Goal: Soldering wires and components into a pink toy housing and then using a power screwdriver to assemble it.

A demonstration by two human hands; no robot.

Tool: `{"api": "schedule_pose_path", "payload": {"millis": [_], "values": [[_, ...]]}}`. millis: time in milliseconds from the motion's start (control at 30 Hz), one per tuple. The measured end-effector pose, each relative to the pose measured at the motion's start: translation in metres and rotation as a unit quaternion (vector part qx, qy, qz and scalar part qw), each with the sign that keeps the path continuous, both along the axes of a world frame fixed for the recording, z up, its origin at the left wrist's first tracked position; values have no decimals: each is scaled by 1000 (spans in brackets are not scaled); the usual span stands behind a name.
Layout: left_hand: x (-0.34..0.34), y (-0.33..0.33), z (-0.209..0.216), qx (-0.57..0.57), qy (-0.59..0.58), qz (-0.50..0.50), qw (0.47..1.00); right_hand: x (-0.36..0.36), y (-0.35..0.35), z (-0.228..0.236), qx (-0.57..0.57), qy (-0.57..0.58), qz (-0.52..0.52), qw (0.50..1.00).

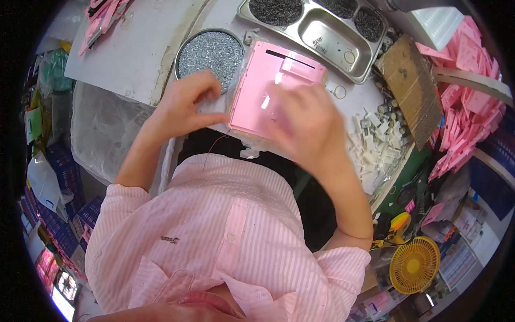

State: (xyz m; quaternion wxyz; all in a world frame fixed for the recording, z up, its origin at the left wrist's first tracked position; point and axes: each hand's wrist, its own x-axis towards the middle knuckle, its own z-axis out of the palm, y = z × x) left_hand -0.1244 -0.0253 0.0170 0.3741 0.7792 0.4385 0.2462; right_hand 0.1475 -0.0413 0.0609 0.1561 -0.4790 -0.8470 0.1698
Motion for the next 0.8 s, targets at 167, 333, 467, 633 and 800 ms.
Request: {"api": "schedule_pose_path", "payload": {"millis": [167, 333, 467, 633, 800], "values": [[3, -15, -17, 22, 10, -105, 994, -38, 9, -33, 36, 96, 113, 988], [7, -23, -28, 66, 30, -120, 990, -34, 7, -48, 64, 58, 161, 983], [5, -24, -36, 72, -30, -104, 991, -34, 4, -56, 76, 59, 160, 982], [-15, -5, -7, 24, -55, -79, 995, -37, 5, -52, 51, 22, 164, 985], [-36, 31, -20, 212, 150, 71, 963, -20, 19, -26, 5, 98, 177, 979]]}}
